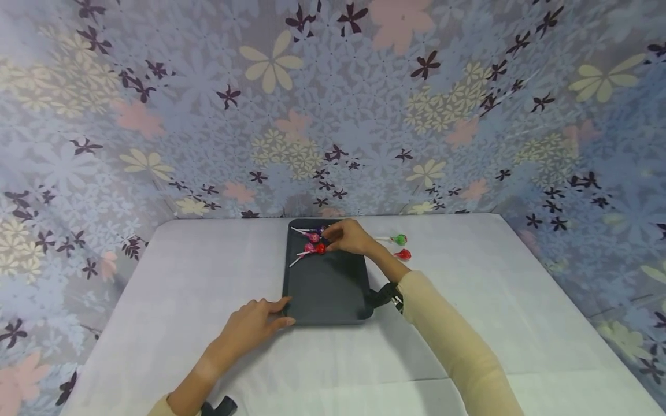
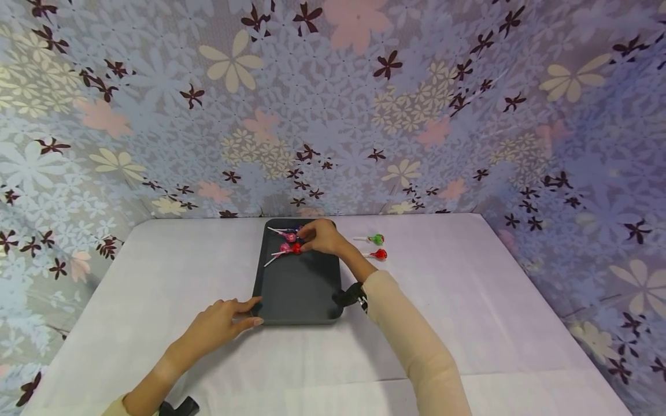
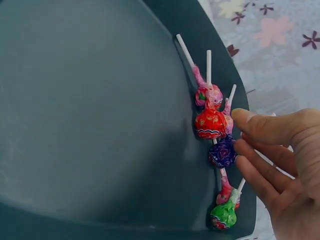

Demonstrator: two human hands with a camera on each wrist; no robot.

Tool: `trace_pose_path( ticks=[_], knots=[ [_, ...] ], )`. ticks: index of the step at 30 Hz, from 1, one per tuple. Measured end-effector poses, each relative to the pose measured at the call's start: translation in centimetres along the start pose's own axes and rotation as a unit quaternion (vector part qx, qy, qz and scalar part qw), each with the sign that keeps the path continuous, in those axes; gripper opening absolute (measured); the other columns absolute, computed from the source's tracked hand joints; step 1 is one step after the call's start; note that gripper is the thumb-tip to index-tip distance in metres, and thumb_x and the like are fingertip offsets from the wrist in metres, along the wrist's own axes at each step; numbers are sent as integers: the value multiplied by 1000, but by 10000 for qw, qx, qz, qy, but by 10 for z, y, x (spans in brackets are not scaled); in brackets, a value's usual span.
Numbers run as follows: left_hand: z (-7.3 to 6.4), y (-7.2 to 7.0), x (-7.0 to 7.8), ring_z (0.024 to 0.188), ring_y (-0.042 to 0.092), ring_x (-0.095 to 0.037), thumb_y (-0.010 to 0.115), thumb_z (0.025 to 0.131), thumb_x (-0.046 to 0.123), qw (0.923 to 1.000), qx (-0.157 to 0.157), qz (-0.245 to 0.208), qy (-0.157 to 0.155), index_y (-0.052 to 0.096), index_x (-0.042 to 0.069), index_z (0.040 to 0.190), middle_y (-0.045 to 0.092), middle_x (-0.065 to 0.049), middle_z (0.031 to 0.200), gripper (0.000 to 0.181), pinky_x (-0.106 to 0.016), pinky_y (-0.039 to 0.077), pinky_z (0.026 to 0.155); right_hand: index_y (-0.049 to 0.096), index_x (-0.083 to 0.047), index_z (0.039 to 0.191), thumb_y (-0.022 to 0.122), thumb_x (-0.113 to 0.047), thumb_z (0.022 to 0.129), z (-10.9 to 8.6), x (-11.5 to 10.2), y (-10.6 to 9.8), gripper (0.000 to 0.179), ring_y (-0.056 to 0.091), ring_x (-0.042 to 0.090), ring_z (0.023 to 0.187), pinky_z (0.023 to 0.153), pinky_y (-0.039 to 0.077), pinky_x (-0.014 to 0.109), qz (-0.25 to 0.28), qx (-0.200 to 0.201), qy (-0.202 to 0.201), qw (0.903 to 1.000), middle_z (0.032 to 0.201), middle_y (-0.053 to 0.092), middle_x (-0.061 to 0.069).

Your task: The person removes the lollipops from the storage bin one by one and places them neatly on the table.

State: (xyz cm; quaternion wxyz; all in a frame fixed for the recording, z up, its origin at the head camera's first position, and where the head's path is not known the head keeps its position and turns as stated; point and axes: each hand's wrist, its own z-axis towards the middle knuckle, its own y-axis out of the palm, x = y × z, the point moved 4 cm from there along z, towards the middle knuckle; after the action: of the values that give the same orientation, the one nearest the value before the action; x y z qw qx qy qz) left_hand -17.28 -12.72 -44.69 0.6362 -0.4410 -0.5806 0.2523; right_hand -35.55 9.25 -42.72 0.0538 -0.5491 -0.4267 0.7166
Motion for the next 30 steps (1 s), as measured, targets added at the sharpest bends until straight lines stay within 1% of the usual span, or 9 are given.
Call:
trace_pose_path(
  ticks=[3,7,11,13,16,20,26,27,30],
  knots=[
    [-2,-1,0,86,69,-21,71,85,47,10000,31,13,56,67,19,129,70,-14,118,52,-32,44,53,69,5,116,77,-1,80,4,-3,2,37,68,31,105,87,55,34,-243,-194,81,9995,115,69,20],
    [-3,-1,1,90,70,-24,71,85,46,9999,61,-13,127,67,17,128,70,-14,118,52,-31,44,51,69,3,115,77,-1,80,8,-6,2,36,68,30,104,87,55,33,-498,-342,85,9981,113,71,19],
    [-2,-2,2,78,65,-17,72,85,44,9999,42,-33,101,67,17,129,70,-14,119,52,-30,39,48,70,2,114,78,-2,79,14,-8,2,36,69,29,102,86,55,33,-756,-480,64,9960,111,72,17],
    [-1,-3,2,77,65,-17,72,85,44,9999,42,-27,108,67,17,129,70,-14,118,52,-29,38,47,70,2,114,79,-2,79,17,-8,2,36,69,29,101,85,55,32,-865,-551,51,9947,110,72,17],
    [0,-3,2,83,69,-22,72,85,42,9998,95,18,181,67,16,129,70,-14,118,52,-29,39,47,70,2,113,80,0,78,22,-7,2,36,70,28,100,85,55,32,-876,-571,140,9944,108,72,17],
    [1,-4,1,86,70,-27,72,86,41,9995,188,83,250,66,15,129,70,-15,118,51,-29,39,47,71,3,111,79,2,77,27,-6,1,35,69,29,99,84,55,33,-770,-550,194,9953,106,72,18],
    [1,-2,0,76,67,-21,73,85,41,9998,119,62,157,66,16,129,70,-16,118,51,-29,35,45,71,4,111,78,3,78,29,-6,9,34,69,30,99,83,56,31,-606,-720,214,9953,107,71,20],
    [1,-1,0,74,66,-19,73,85,41,9998,104,54,147,66,16,129,70,-16,118,51,-29,35,45,71,4,111,78,3,78,29,-6,11,34,70,30,98,82,56,31,-611,-736,216,9952,107,71,20],
    [0,1,0,73,65,-19,73,85,41,9999,85,45,119,66,16,129,69,-16,119,51,-29,35,45,71,3,111,79,3,77,28,-6,15,35,70,29,98,82,56,31,-707,-734,267,9944,107,71,19]
  ],
)
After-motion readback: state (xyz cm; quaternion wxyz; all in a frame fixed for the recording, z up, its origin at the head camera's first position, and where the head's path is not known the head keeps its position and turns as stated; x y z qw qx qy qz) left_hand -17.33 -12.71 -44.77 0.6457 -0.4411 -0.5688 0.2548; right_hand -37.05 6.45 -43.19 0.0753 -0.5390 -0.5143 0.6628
